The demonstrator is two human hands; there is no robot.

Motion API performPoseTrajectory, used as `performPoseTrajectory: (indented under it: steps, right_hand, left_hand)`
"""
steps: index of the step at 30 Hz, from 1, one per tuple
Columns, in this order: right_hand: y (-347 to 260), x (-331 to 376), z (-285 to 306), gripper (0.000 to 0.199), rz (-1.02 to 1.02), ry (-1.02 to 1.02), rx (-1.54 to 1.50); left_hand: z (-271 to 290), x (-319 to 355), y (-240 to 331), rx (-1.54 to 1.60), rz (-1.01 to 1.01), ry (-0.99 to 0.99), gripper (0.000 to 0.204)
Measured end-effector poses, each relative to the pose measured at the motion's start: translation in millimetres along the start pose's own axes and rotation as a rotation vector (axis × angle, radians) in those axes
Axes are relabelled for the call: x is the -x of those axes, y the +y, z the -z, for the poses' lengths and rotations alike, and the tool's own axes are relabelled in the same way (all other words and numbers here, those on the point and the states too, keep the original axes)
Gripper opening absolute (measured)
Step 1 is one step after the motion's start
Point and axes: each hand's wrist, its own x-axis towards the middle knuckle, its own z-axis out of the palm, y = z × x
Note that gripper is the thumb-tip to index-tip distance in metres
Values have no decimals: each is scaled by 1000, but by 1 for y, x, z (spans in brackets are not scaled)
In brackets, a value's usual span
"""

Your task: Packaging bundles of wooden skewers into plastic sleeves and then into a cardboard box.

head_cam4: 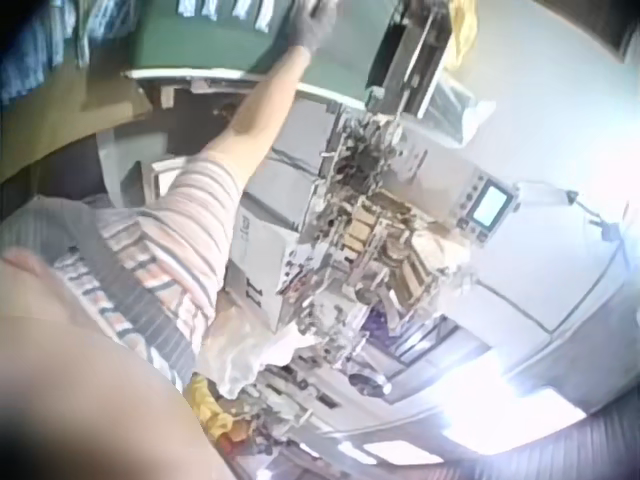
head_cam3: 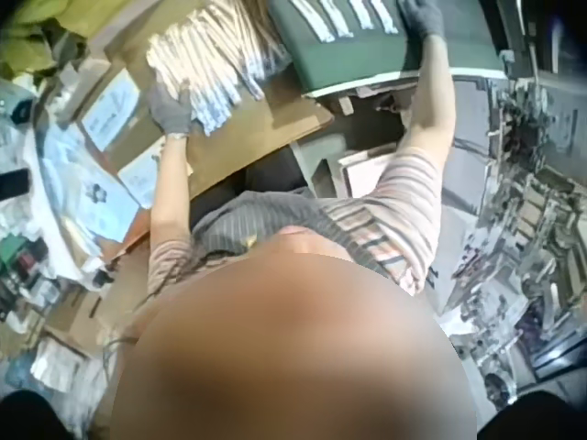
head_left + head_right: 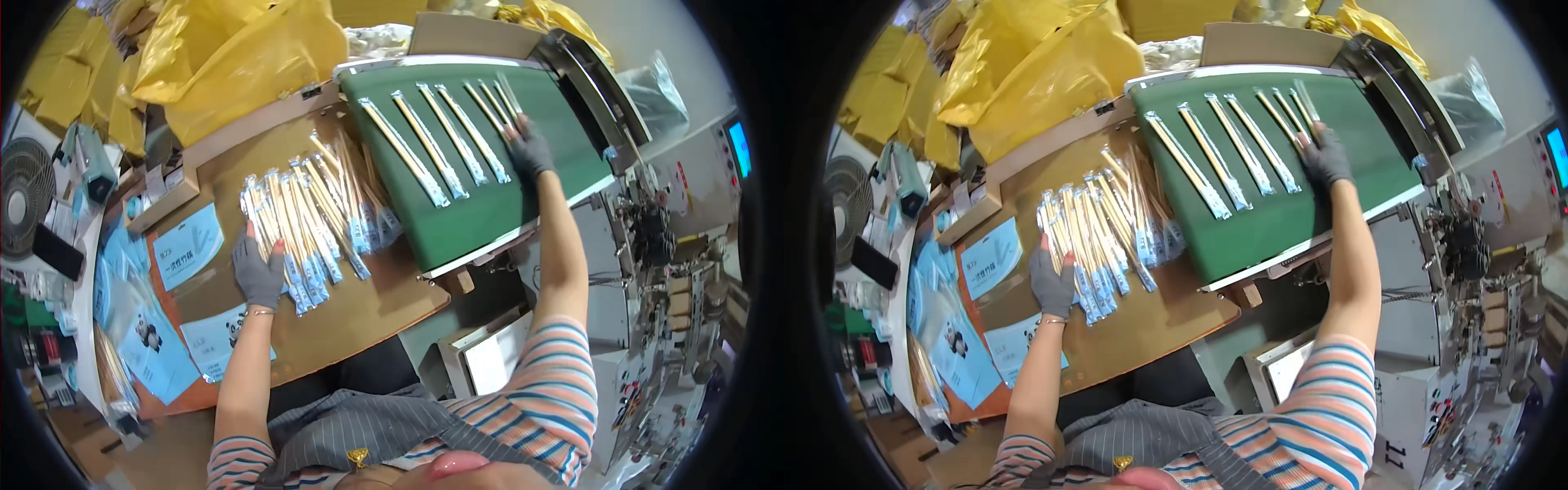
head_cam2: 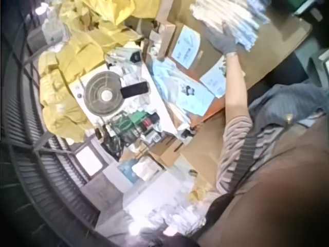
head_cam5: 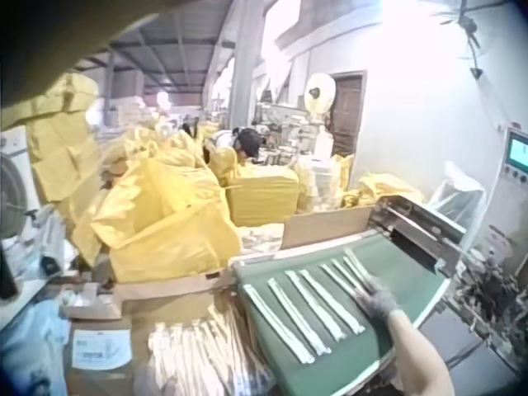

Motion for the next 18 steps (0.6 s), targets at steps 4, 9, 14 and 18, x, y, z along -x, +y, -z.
performPoseTrajectory:
  steps: [4, 9, 14, 18]
  right_hand:
    - [-119, 53, -43, 58, 458, -16, 54]
    - [-275, 136, -58, 67, 517, -256, 95]
    - [-307, 113, -125, 87, -107, -282, -218]
    - [-311, 122, -162, 88, -221, -371, -260]
  left_hand:
    - [-4, -3, -2, -46, -43, 61, 61]
    - [-4, -9, 3, -79, 17, 87, 53]
    - [-6, -27, 62, 276, 538, -67, 69]
    - [-10, -40, 64, 672, 712, -91, 82]
